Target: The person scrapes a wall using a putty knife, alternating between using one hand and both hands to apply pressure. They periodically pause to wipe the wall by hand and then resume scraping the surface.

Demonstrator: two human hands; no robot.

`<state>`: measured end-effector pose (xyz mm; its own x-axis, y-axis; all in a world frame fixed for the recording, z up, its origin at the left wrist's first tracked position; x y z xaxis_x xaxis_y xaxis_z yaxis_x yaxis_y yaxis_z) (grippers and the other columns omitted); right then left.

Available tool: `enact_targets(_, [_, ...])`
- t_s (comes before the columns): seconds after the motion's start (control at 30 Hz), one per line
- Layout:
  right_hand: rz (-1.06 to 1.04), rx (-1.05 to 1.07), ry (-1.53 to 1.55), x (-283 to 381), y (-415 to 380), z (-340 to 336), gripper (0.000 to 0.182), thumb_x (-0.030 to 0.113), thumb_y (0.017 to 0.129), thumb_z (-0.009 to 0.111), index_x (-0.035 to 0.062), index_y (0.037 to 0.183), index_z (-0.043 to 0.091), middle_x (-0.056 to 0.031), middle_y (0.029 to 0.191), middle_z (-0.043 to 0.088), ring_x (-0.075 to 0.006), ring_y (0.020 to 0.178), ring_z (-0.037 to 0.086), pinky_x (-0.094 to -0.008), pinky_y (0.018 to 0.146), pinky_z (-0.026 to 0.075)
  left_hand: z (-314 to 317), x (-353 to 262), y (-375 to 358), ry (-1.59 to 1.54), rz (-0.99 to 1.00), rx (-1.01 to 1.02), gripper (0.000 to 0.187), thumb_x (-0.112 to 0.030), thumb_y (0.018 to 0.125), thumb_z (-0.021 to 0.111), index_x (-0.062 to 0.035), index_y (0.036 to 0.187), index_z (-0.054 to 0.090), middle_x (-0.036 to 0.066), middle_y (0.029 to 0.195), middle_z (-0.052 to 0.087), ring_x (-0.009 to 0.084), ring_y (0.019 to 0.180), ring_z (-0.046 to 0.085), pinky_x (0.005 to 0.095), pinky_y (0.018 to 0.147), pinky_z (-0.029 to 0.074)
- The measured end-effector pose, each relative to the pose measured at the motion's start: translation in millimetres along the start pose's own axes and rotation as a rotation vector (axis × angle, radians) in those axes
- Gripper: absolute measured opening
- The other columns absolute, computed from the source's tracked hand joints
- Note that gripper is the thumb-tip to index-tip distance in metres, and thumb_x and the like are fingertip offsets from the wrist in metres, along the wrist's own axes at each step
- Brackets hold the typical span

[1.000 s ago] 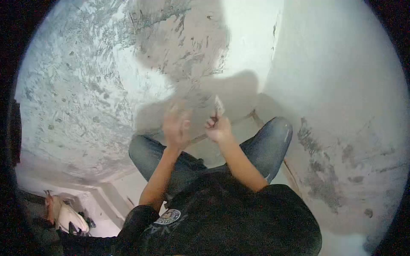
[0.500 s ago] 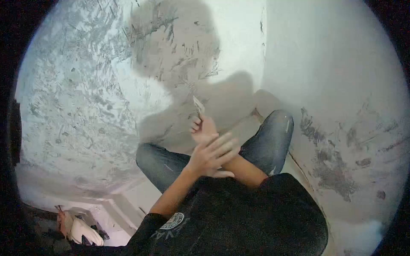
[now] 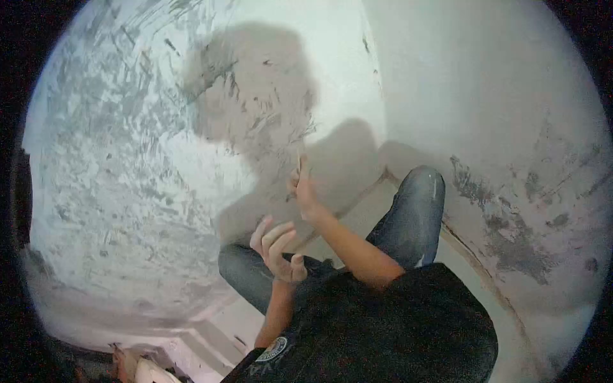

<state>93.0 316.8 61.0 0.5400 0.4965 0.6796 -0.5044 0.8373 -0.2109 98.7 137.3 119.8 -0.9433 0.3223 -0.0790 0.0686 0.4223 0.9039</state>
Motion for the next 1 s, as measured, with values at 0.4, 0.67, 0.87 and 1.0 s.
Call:
enact_targets(0.4, [-0.037, 0.012, -0.669, -28, 32, 2, 0.094, 0.076, 0.09, 0.041, -0.0003, 0.145, 0.042, -0.0245, 0.133, 0.052, -0.0382, 0.122, 0.05, -0.0451, 0.106, 0.035, -11, 9, -48, -0.049, -0.373, -0.091, 0.045, -0.041, 0.106, 0.03, -0.0062, 0.104, 0.059, 0.011, 0.104, 0.064, 0.0319, 0.113, 0.053, 0.0456, 0.1, 0.038])
enact_targets(0.67, [-0.171, -0.405, -0.509, -25, 59, -8, 0.082, 0.073, 0.089, 0.051, -0.0063, 0.104, 0.062, -0.018, 0.094, 0.063, -0.0256, 0.094, 0.059, -0.042, 0.087, 0.044, -1, 48, -33, -0.163, -0.381, -0.042, 0.042, -0.039, 0.105, 0.035, -0.0041, 0.111, 0.058, 0.01, 0.106, 0.062, 0.0323, 0.109, 0.054, 0.0468, 0.1, 0.038])
enact_targets(0.87, [-0.403, -0.202, -0.63, -24, 25, 13, 0.079, 0.065, 0.09, 0.052, -0.0018, 0.133, 0.052, -0.0232, 0.128, 0.058, -0.0371, 0.12, 0.054, -0.0466, 0.103, 0.04, 51, 68, 55, -0.035, -0.064, 0.403, 0.048, -0.042, 0.098, 0.052, -0.0076, 0.131, 0.057, 0.012, 0.132, 0.059, 0.0317, 0.135, 0.046, 0.0467, 0.11, 0.028])
enact_targets(1.0, [-1.089, -0.267, -1.082, -49, 30, 20, 0.065, 0.049, 0.094, 0.054, -0.0025, 0.133, 0.051, -0.0229, 0.128, 0.057, -0.0352, 0.12, 0.054, -0.0447, 0.103, 0.04, 90, 84, 87, 0.104, 0.135, 0.623, 0.05, -0.043, 0.094, 0.056, -0.0106, 0.132, 0.058, 0.01, 0.135, 0.058, 0.0291, 0.139, 0.041, 0.0472, 0.115, 0.022])
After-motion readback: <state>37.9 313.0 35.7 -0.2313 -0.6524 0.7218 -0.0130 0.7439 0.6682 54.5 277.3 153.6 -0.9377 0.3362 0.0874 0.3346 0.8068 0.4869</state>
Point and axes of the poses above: each hand's wrist, its own y-axis towards the middle knuckle, its own z-axis out of the palm, x = y × z, the point moved 4 cm from there along y, towards the middle knuckle
